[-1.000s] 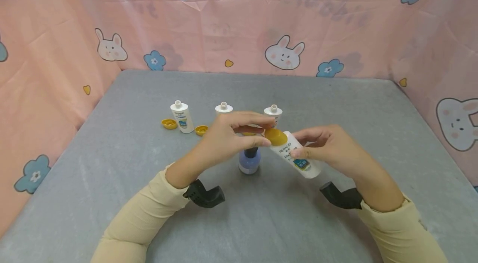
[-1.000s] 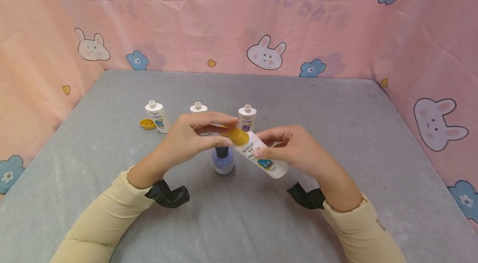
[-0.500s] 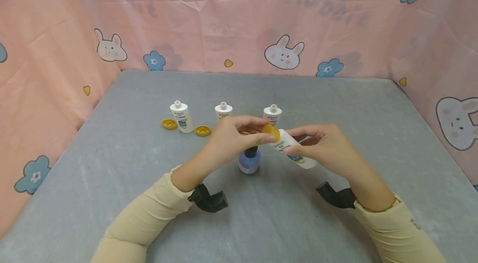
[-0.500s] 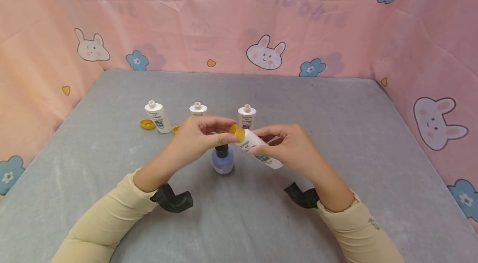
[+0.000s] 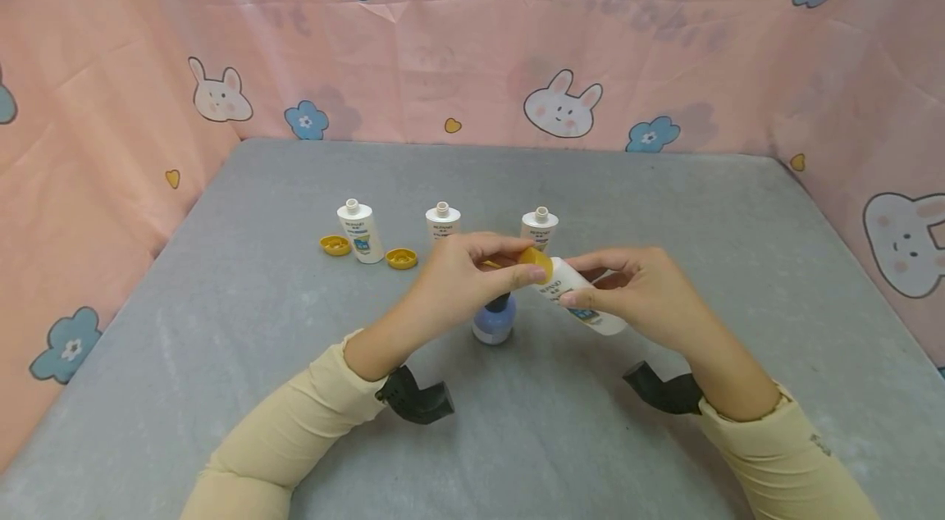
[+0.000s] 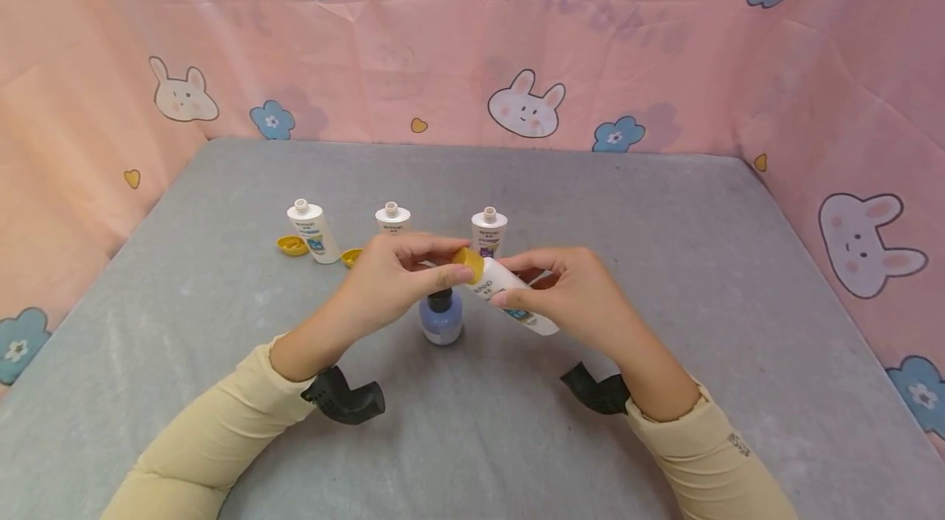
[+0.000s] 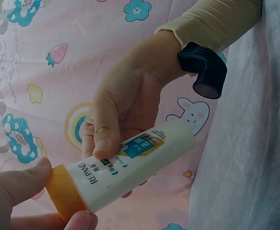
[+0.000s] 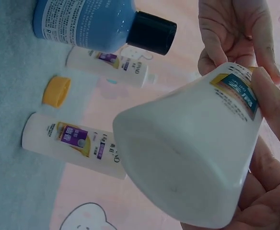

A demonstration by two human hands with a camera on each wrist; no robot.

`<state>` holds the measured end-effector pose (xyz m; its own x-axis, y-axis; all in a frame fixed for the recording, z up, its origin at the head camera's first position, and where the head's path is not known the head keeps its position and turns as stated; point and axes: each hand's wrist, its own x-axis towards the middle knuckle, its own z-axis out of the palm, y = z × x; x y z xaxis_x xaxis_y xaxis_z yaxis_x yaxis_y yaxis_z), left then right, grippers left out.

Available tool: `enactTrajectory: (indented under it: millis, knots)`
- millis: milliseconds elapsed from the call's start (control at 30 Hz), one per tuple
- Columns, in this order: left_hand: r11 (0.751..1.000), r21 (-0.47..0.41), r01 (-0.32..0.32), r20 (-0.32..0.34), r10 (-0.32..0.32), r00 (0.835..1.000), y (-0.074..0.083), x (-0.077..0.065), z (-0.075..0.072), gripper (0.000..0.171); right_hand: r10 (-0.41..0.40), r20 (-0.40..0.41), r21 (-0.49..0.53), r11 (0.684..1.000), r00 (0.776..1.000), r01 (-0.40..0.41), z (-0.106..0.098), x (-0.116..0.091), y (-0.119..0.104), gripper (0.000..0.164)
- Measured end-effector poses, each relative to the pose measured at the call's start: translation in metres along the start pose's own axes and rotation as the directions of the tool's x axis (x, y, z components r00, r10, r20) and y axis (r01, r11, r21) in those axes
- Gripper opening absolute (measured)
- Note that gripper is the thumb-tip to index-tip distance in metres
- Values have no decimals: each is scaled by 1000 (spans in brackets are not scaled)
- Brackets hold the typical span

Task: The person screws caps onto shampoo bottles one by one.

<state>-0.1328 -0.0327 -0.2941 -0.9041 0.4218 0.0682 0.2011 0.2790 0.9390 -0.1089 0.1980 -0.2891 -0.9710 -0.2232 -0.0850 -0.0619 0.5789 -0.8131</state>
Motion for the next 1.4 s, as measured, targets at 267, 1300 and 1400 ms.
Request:
enactTrajectory:
  millis: [267, 1300, 1400]
  knots:
    - [999, 16, -52, 4, 52, 999, 0, -1, 0, 35, -33, 10, 1, 999, 999, 33, -1, -1, 0, 38]
    - [975, -24, -221, 107, 222, 969, -6, 0, -4, 39, -55, 97, 56, 997, 994, 50, -10, -5, -2, 33]
    - [970, -28, -240, 112, 241, 964, -7, 0, -3, 39, -58, 105, 71, 996, 993, 51, -11, -5, 0, 34]
